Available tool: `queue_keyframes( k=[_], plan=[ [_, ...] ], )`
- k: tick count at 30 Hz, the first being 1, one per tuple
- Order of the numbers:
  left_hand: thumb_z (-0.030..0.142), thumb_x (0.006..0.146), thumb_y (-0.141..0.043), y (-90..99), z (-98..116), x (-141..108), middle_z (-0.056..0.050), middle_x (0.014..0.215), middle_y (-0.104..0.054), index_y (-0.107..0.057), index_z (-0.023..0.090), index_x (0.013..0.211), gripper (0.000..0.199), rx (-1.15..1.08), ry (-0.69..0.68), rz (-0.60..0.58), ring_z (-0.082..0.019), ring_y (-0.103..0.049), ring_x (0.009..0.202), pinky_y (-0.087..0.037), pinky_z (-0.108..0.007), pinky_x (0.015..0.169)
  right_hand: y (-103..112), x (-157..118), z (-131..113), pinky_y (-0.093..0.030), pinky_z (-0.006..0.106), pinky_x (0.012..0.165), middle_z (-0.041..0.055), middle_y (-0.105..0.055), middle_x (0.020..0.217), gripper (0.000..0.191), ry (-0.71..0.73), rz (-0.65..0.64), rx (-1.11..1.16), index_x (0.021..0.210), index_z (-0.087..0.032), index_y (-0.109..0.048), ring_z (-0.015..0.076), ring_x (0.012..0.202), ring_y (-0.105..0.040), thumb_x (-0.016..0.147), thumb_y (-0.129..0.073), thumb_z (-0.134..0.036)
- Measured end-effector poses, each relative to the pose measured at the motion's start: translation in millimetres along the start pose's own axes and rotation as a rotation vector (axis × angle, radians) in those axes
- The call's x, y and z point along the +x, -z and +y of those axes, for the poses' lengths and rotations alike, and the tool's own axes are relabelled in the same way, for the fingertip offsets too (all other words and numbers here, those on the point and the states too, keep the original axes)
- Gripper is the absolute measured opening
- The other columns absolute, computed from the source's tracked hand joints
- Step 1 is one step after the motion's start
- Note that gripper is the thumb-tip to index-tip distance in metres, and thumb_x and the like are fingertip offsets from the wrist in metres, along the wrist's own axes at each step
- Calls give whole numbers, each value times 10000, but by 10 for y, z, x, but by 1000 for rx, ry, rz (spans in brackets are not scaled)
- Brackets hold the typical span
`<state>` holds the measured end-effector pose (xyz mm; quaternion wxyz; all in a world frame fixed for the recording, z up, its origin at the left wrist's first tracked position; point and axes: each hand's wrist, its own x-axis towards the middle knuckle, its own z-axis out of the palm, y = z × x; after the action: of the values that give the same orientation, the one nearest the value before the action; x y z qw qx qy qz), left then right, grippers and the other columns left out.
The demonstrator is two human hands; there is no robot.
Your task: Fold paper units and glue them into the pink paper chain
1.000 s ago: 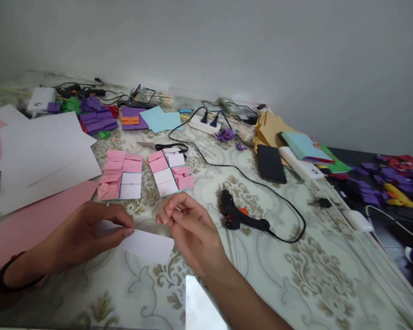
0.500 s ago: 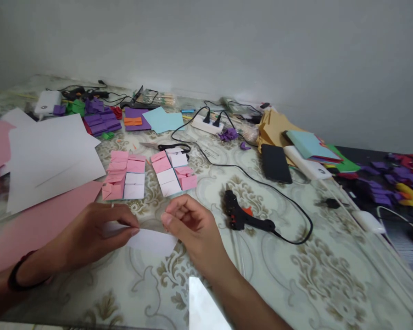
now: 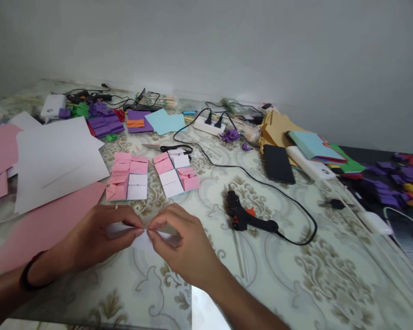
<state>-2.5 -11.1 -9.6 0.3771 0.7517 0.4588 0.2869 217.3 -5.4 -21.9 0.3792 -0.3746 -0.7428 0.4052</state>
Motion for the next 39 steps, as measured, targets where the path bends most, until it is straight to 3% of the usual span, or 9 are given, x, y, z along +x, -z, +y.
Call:
queue_keyframes(
  k=[9,14,21,25,27,30,35,39],
  plan=[
    [156,903,-679,-58,-15,-18,45,776,-773,-763,220,888,107,15,-42,-17,-90,-683,675,-490,-182,645,-25,-8,32,-473,288,686,9,-653,796,141,0,-45,-25,800,-224,-655,175,763,-632,838,-652,-88],
    [160,903,-679,40,11,8,47,740,-750,-750,213,833,113,4,-38,13,-90,-653,649,-478,-187,627,42,17,37,-460,260,686,-8,-653,784,141,-18,-48,-10,776,-210,-649,147,742,-619,823,-658,-78],
    [276,923,-706,338,-57,110,40,777,-762,-765,241,831,115,48,2,117,-129,-674,702,-504,-224,649,369,119,49,-455,258,676,-25,-663,745,144,-19,52,-105,764,-211,-647,140,705,-599,829,-654,-82],
    [289,937,-703,321,-96,123,33,817,-779,-765,242,866,106,107,-20,176,-136,-694,726,-522,-233,678,468,141,84,-483,287,740,-9,-675,800,127,36,200,-156,815,-220,-663,159,766,-621,877,-665,-109],
    [260,951,-692,250,-103,108,28,837,-779,-759,236,893,92,122,-53,157,-129,-697,740,-528,-229,699,419,124,92,-504,315,811,22,-711,915,80,81,218,-171,924,-221,-710,183,871,-656,901,-707,-145],
    [201,958,-688,122,-100,84,15,849,-768,-746,217,900,84,97,-161,123,-120,-694,753,-535,-223,715,255,80,95,-522,337,855,63,-731,1037,146,165,126,-161,1046,-213,-738,207,971,-676,907,-759,-174],
    [110,929,-688,-1,-63,65,11,846,-748,-721,201,887,106,64,-253,86,-110,-688,757,-532,-211,699,27,38,91,-496,326,773,29,-688,837,89,245,49,-146,897,-185,-700,181,821,-635,944,-690,-110],
    [76,897,-681,-7,-32,54,17,817,-736,-713,203,862,135,79,-247,63,-114,-674,736,-528,-219,690,4,30,67,-478,331,762,32,-682,842,103,248,20,-180,893,-178,-682,183,814,-622,937,-667,-86]
  ],
)
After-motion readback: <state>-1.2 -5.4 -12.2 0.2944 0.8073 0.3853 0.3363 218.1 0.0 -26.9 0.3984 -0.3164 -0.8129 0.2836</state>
